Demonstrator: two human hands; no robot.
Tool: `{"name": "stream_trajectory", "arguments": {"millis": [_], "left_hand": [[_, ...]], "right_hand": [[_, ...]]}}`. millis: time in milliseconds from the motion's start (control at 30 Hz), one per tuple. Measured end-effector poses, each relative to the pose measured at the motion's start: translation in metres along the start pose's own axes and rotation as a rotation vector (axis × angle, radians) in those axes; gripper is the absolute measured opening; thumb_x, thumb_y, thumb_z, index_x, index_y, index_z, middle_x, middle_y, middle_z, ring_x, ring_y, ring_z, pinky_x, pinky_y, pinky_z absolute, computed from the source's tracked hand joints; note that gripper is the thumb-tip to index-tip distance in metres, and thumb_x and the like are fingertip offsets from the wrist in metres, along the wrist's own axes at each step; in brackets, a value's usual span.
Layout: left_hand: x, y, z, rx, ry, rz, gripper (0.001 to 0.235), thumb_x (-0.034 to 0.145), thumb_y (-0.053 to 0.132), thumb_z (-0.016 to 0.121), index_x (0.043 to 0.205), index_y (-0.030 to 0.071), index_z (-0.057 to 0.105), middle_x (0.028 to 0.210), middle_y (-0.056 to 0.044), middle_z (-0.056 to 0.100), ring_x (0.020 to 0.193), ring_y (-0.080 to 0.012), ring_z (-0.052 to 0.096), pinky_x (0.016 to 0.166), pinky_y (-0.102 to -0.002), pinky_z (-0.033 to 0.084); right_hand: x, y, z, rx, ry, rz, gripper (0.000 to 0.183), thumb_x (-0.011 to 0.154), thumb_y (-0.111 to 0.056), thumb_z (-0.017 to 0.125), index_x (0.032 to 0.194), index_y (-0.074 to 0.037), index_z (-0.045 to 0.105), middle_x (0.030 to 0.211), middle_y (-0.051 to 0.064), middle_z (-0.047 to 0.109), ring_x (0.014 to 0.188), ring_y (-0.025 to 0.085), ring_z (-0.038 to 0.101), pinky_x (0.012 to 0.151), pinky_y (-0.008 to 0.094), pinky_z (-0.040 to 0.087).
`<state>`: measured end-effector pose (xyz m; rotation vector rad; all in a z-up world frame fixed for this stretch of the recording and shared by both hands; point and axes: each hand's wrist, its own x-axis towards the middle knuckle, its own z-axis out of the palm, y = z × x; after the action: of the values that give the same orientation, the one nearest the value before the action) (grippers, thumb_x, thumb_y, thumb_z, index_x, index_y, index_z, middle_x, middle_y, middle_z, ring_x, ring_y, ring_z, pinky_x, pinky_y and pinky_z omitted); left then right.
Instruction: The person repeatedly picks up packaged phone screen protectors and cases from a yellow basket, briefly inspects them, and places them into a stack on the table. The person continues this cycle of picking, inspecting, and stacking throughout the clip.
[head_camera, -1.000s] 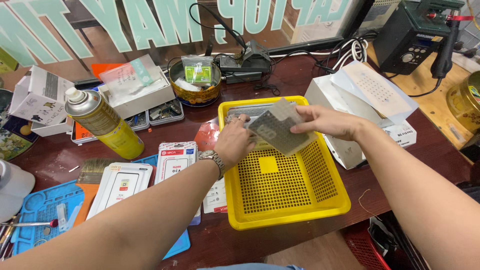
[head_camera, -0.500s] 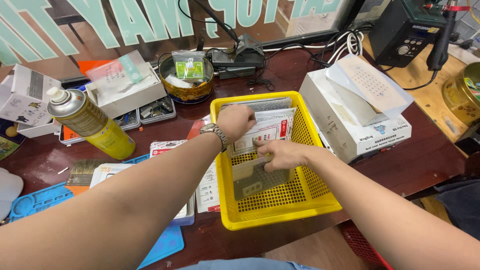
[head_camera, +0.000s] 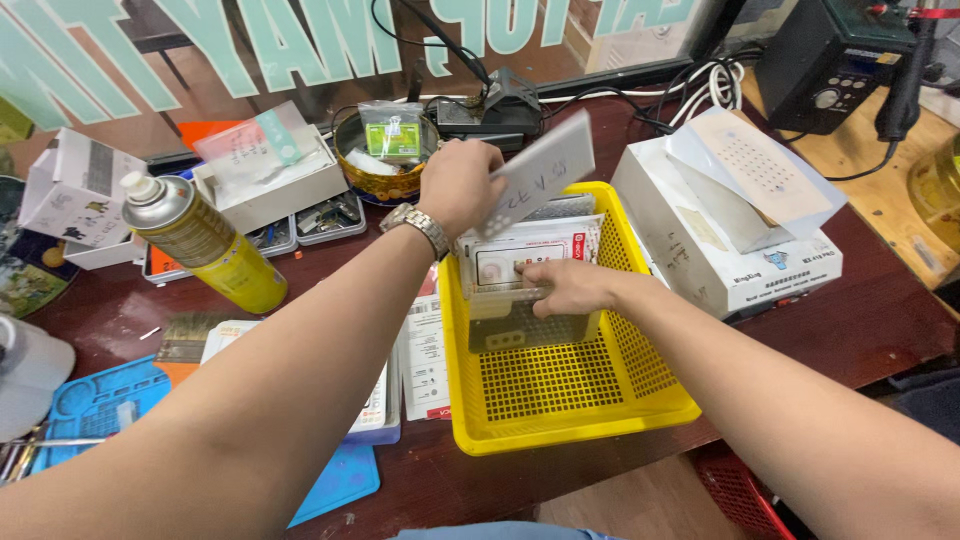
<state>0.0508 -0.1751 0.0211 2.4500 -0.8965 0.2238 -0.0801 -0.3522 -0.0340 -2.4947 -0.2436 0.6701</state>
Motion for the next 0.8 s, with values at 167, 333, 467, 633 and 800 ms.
{"name": "stream_trajectory", "arguments": {"millis": [167,333,467,633,800], "left_hand": [[-0.021,-0.039,-0.034,-0.859,-0.110,-0.600,0.027,0.088,0.021,0.075,0.110,0.006,0.075,0.093,-0.012,0.076,0.075,-0.0208,0.071,0.060,-0.036,0.054],[-0.057,-0.069,-0.021,-1.160,-0.131,-0.605,0.026,0.093,0.014,0.072,0.116,0.000,0.070,0.100,-0.009,0.077,0.082,-0.0166,0.074,0.072,-0.029,0.063],[-0.085,-0.071,-0.010,-1.274,-0.147,-0.606,0.026,0.092,0.013,0.071,0.116,0.003,0.068,0.103,-0.007,0.074,0.085,-0.0165,0.070,0.074,-0.031,0.058],[-0.112,-0.061,-0.016,-1.317,-0.228,-0.643,0.029,0.097,0.018,0.063,0.124,0.008,0.061,0.110,-0.006,0.070,0.095,-0.0143,0.069,0.082,-0.029,0.056],[-0.131,-0.091,-0.044,-1.371,-0.297,-0.567,0.031,0.103,0.028,0.053,0.127,0.011,0.063,0.110,-0.004,0.070,0.094,-0.0143,0.063,0.085,-0.032,0.053]], "right_hand": [[-0.016,-0.006,-0.030,0.189,0.004,0.139,0.041,0.082,-0.027,0.067,0.119,-0.010,0.068,0.116,0.010,0.074,0.111,0.024,0.068,0.096,0.037,0.052],[-0.054,0.001,-0.063,0.898,0.236,0.166,0.034,0.091,-0.018,0.060,0.124,-0.008,0.065,0.120,0.008,0.072,0.111,0.020,0.066,0.100,0.037,0.050],[-0.048,-0.003,-0.075,1.218,0.361,0.125,0.032,0.100,-0.018,0.057,0.128,-0.003,0.062,0.124,0.012,0.070,0.113,0.022,0.064,0.105,0.040,0.050],[0.012,-0.056,-0.037,1.384,0.210,0.146,0.036,0.100,-0.019,0.055,0.132,-0.002,0.059,0.124,0.010,0.069,0.113,0.022,0.066,0.102,0.043,0.053],[0.044,-0.123,-0.011,1.268,0.374,0.084,0.036,0.097,-0.010,0.054,0.133,-0.005,0.057,0.126,0.011,0.068,0.113,0.025,0.067,0.102,0.047,0.054]]}}
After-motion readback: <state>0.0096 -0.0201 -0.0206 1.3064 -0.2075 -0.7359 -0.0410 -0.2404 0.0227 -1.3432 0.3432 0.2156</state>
